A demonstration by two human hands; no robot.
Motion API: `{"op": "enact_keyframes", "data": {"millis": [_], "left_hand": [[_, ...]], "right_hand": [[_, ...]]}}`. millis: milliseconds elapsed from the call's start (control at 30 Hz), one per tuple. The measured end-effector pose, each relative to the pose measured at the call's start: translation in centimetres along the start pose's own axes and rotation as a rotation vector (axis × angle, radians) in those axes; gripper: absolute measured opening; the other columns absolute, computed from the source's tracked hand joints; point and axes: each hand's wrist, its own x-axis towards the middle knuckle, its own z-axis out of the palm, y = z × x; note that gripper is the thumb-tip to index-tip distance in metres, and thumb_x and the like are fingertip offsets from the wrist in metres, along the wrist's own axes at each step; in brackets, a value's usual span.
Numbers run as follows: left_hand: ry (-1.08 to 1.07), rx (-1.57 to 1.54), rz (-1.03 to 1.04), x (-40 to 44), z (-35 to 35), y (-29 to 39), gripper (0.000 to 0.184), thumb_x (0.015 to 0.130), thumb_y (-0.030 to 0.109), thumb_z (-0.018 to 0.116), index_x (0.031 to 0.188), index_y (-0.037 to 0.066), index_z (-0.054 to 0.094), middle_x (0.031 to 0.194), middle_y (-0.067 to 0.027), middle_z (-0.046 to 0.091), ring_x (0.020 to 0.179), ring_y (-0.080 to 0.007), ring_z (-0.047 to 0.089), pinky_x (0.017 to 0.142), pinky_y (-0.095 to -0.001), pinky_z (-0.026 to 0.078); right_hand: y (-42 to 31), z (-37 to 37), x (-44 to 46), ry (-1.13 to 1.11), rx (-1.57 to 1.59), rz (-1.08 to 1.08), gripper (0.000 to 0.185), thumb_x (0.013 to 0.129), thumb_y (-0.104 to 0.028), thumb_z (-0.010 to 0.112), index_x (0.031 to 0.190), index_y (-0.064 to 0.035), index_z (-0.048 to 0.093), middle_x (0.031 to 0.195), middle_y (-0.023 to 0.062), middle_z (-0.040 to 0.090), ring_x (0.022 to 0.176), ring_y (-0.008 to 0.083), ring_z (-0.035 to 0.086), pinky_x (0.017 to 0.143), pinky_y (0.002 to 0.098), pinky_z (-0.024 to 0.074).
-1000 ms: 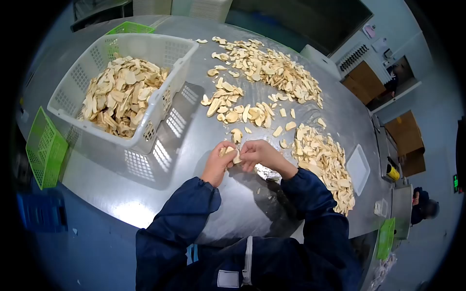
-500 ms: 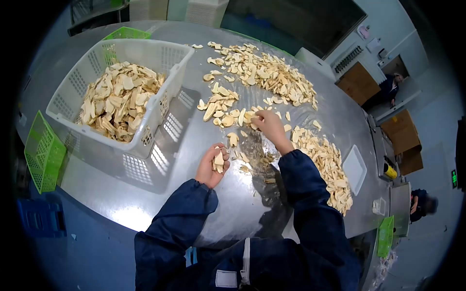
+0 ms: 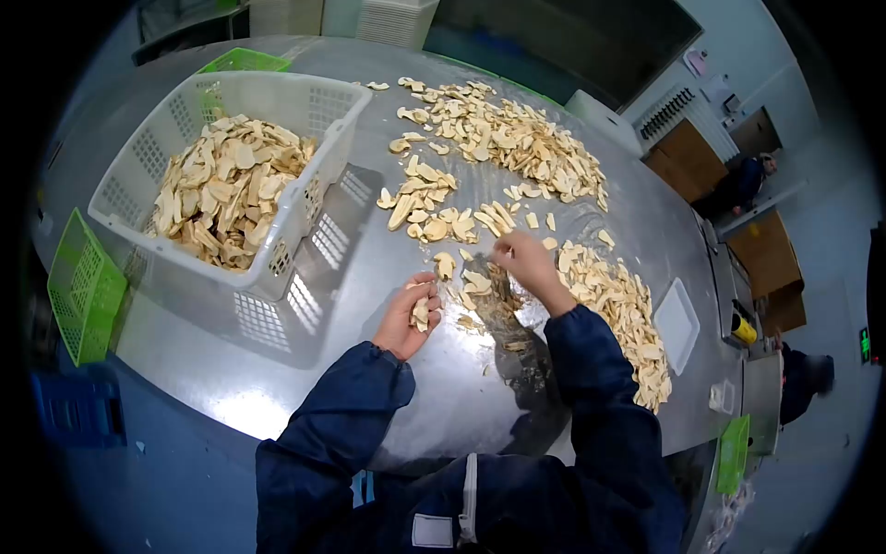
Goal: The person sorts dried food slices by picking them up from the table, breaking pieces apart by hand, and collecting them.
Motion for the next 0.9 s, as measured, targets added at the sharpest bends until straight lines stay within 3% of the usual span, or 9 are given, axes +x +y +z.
{"op": "enact_keyframes", "data": {"millis": [100, 133, 267, 367, 467, 567, 700, 767, 900], "left_hand": [[-0.017, 0.014, -0.012, 0.0, -0.2, 0.0, 0.022, 0.089, 0.009, 0.053, 0.111, 0.008, 0.048, 0.081, -0.0003, 0.05, 0.067, -0.0088, 0.049, 0.054, -0.0216, 0.042], [-0.023, 0.007, -0.014, 0.0, -0.3, 0.0, 0.022, 0.089, 0.008, 0.053, 0.111, 0.009, 0.048, 0.081, -0.0004, 0.05, 0.067, -0.0089, 0.049, 0.054, -0.0216, 0.042], [-0.04, -0.011, -0.02, 0.0, -0.7, 0.1, 0.023, 0.089, 0.009, 0.053, 0.111, 0.009, 0.049, 0.082, -0.0005, 0.051, 0.069, -0.0099, 0.049, 0.055, -0.0219, 0.042], [-0.036, 0.006, -0.024, -0.1, -0.7, 0.0, 0.024, 0.089, 0.009, 0.053, 0.113, 0.009, 0.048, 0.082, -0.0007, 0.051, 0.069, -0.0102, 0.049, 0.056, -0.0224, 0.042], [-0.069, 0.069, 0.009, 0.1, -0.8, -0.1, 0.03, 0.09, 0.011, 0.054, 0.119, 0.009, 0.046, 0.087, -0.0016, 0.053, 0.075, -0.0111, 0.051, 0.062, -0.0233, 0.045], [0.008, 0.083, 0.056, -0.5, 1.1, -0.2, 0.034, 0.091, 0.013, 0.055, 0.123, 0.009, 0.045, 0.095, -0.002, 0.055, 0.083, -0.0109, 0.055, 0.071, -0.0248, 0.049], [-0.051, 0.104, 0.074, -0.3, 0.5, -0.6, 0.038, 0.094, 0.019, 0.053, 0.129, 0.009, 0.041, 0.11, -0.0042, 0.055, 0.098, -0.0123, 0.056, 0.084, -0.029, 0.051], [-0.001, 0.174, 0.06, -0.2, 0.5, -0.5, 0.038, 0.096, 0.021, 0.047, 0.13, 0.006, 0.04, 0.115, -0.0072, 0.054, 0.1, -0.0134, 0.056, 0.085, -0.0295, 0.05], [-0.012, 0.241, 0.098, -0.4, 0.2, -0.1, 0.036, 0.098, 0.021, 0.043, 0.128, 0.001, 0.042, 0.11, -0.0083, 0.057, 0.094, -0.012, 0.057, 0.077, -0.0251, 0.05]], "right_hand": [[2.7, 1.1, 2.7, 0.205, -0.118, -0.106, 0.018, 0.076, -0.021, 0.063, 0.086, -0.0053, 0.064, 0.087, 0.0123, 0.059, 0.088, 0.0311, 0.056, 0.071, 0.0395, 0.0465], [2.9, 1.6, 3.5, 0.234, -0.14, -0.202, 0.015, 0.076, -0.017, 0.061, 0.087, -0.006, 0.064, 0.09, 0.0129, 0.059, 0.09, 0.0317, 0.056, 0.075, 0.0403, 0.0457], [3.8, 3.7, 5.2, 0.318, -0.371, -0.262, 0.012, 0.074, -0.014, 0.06, 0.08, -0.0042, 0.06, 0.091, 0.0125, 0.059, 0.092, 0.0324, 0.054, 0.083, 0.0416, 0.0422], [3.9, 3.3, 5.3, 0.179, -0.439, -0.159, 0.014, 0.074, -0.015, 0.06, 0.081, -0.0033, 0.059, 0.086, 0.0146, 0.06, 0.091, 0.0337, 0.054, 0.08, 0.0419, 0.0431], [2.1, 2.0, 4.3, 0.16, -0.186, -0.161, 0.015, 0.075, -0.017, 0.06, 0.083, -0.0037, 0.058, 0.078, 0.0156, 0.06, 0.081, 0.0356, 0.057, 0.072, 0.0435, 0.0451], [-4.6, 0.5, 1.2, 0.024, -0.077, -0.023, 0.016, 0.078, -0.019, 0.059, 0.083, -0.0035, 0.057, 0.073, 0.0141, 0.059, 0.069, 0.0371, 0.059, 0.061, 0.0454, 0.0456], [-8.5, 2.5, -2.6, 0.107, -0.071, -0.458, 0.009, 0.084, -0.015, 0.057, 0.089, -0.0073, 0.056, 0.071, 0.0119, 0.059, 0.062, 0.0323, 0.06, 0.052, 0.0396, 0.0462], [-10.1, 2.8, -3.6, 0.076, -0.287, -0.502, 0.013, 0.084, -0.017, 0.059, 0.092, -0.0079, 0.056, 0.074, 0.0063, 0.057, 0.062, 0.0271, 0.061, 0.052, 0.0356, 0.0493], [-10.5, 1.3, -4.1, 0.006, -0.021, -0.431, 0.023, 0.084, -0.02, 0.059, 0.103, -0.0071, 0.058, 0.082, 0.0104, 0.059, 0.071, 0.0272, 0.061, 0.059, 0.0354, 0.0487]]}}
